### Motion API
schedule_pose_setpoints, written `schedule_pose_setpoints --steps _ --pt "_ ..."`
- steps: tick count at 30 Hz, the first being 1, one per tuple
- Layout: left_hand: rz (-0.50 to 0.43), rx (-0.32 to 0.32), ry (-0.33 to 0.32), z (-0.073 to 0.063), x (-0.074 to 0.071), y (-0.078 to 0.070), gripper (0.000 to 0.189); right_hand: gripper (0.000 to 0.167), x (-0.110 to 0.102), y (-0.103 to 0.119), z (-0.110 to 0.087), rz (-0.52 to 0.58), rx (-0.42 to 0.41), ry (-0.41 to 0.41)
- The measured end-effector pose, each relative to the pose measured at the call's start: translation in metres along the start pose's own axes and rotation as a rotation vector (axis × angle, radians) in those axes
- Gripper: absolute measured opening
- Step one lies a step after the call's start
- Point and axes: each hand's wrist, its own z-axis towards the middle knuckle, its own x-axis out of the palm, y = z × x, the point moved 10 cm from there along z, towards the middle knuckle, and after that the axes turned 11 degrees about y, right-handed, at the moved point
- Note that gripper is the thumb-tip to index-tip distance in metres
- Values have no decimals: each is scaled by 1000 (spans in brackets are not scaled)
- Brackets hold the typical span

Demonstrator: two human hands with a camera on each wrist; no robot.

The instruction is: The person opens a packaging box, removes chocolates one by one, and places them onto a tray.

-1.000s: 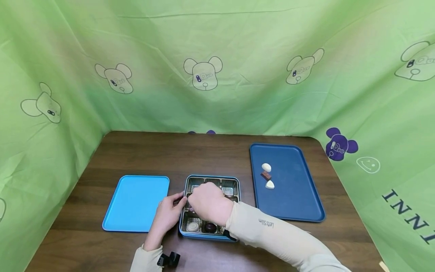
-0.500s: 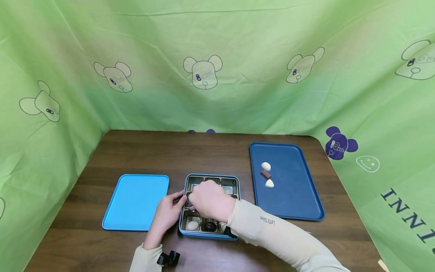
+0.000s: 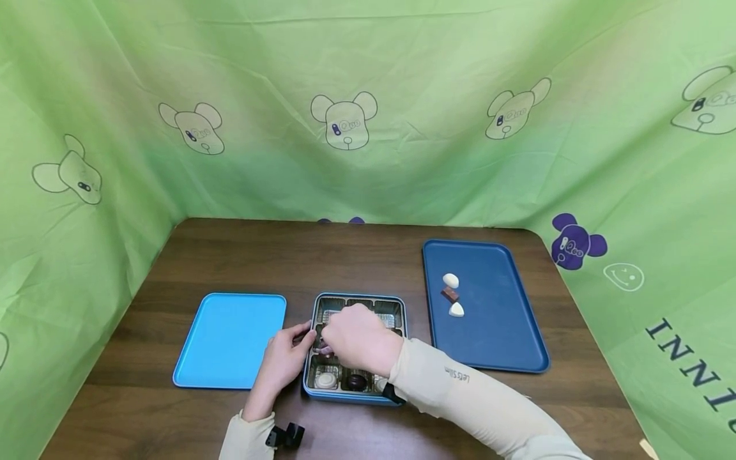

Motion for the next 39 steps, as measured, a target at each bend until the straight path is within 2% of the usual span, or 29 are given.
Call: schedule_pose_setpoints --steps 12,29,34,39 --pt "12 2 -4 1 -2 0 36 9 -3 -9 -8 29 -9 -20" --pt "54 13 -11 2 -2 -1 35 20 -26 -23 -33 51 8 -138" --pt "40 7 -6 1 -1 0 36 26 -33 -35 -43 66 37 -152" --pt "12 -7 -9 2 0 1 36 21 -36 -55 -54 140 80 -142"
